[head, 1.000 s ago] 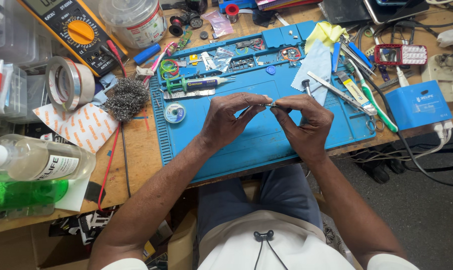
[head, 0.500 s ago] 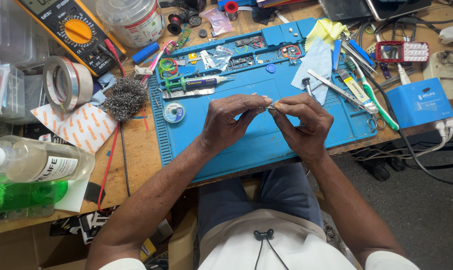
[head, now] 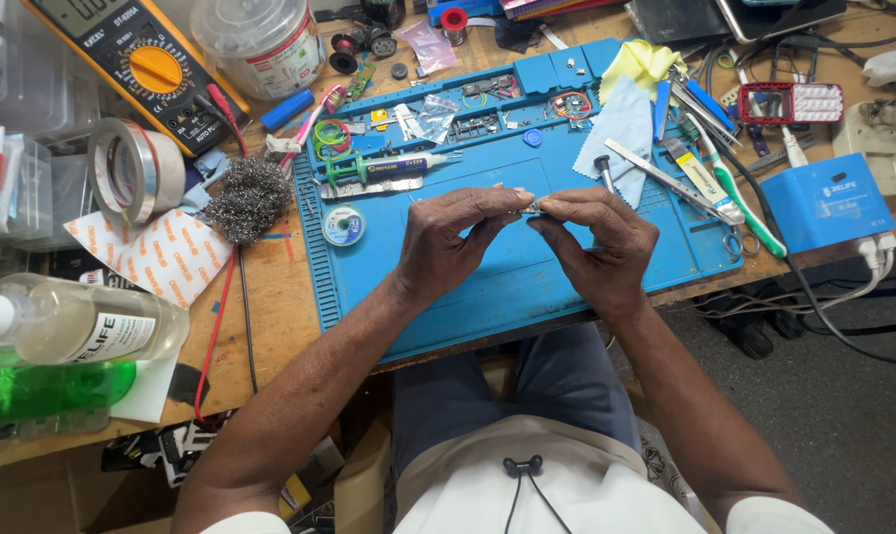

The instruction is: The person removes a battery from a disassembled smartphone, then uses a syringe to apply adhesive to a metal jig. They place the motherboard into the jig and press it into place. The person then picks up a metal spatula and wipes the work surface.

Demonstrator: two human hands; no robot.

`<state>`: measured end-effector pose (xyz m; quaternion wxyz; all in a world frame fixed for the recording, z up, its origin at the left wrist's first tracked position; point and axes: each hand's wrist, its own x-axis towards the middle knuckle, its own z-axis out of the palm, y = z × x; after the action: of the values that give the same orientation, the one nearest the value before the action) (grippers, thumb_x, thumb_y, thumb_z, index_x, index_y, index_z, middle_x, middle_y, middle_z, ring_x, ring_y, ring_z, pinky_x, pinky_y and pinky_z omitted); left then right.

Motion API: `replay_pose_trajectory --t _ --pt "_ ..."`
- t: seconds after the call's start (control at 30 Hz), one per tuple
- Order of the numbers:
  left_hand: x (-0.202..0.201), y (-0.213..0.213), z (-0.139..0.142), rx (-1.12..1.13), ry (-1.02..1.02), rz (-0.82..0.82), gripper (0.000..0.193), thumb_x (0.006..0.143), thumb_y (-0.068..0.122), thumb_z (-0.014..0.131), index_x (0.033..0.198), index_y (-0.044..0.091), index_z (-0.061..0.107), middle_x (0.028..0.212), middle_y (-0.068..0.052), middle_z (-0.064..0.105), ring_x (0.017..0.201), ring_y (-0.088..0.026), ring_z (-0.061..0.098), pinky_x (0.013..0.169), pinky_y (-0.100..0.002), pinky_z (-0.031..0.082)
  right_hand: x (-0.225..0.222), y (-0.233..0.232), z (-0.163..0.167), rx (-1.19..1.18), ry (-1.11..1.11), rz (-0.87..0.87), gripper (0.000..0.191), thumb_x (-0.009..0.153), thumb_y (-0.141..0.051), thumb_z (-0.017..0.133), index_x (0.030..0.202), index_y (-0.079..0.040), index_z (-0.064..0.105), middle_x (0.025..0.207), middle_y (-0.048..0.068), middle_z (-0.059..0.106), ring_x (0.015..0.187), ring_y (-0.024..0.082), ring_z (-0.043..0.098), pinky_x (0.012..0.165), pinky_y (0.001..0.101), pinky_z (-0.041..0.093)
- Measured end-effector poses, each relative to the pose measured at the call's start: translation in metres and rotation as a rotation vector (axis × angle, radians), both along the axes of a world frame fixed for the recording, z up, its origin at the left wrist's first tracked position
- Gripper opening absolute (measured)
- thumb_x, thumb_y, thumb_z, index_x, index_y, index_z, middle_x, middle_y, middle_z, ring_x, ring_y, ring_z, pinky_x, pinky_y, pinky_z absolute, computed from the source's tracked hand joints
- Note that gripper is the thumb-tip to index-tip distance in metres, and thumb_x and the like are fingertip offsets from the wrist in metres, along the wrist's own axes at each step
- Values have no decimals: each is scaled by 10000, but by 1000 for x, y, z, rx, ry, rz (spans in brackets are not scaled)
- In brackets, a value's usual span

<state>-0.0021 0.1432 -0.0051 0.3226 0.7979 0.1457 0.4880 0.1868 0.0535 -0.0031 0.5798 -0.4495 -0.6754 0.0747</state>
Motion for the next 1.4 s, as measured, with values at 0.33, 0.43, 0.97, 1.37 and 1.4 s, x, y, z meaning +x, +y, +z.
replay_pose_trajectory --t 0.33,0.43,0.97,1.37,1.4 --pt "1 -2 0 -79 19 29 197 983 67 752 1170 130 752 1131 -67 783 1042 -216 794 875 -318 677 0 3 -4 -10 27 -8 266 935 118 792 1133 -46 721 1082 109 741 995 164 739 815 287 619" --pt "1 -2 -1 -96 27 41 191 979 66 755 1161 124 757 1121 -65 787 1021 -206 800 841 -306 674 -1 4 -5 -22 37 -4 269 929 128 787 1130 -37 720 1075 109 738 989 169 737 814 286 614" --pt "6 14 -20 -815 -153 -232 224 992 119 707 1182 3 715 1003 -79 785 934 -129 764 841 -315 685 0 7 11 -425 232 -37 282 953 -51 777 1231 -30 736 1023 51 767 882 74 702 780 237 595" --pt "-1 18 -11 -984 -131 -409 594 946 199 801 1463 -3 589 1233 -101 639 911 -104 666 687 -246 549 2 -6 29 77 -288 -59 175 887 -52 845 1039 -127 798 1168 73 721 1103 262 649 973 406 515" --pt "-1 17 -12 -986 -152 -410 601 937 179 806 1462 -1 575 1258 -99 621 916 -107 674 703 -247 559 1 -6 29 73 -297 -52 190 888 -50 839 1047 -145 795 1192 77 712 1127 260 641 975 408 516"
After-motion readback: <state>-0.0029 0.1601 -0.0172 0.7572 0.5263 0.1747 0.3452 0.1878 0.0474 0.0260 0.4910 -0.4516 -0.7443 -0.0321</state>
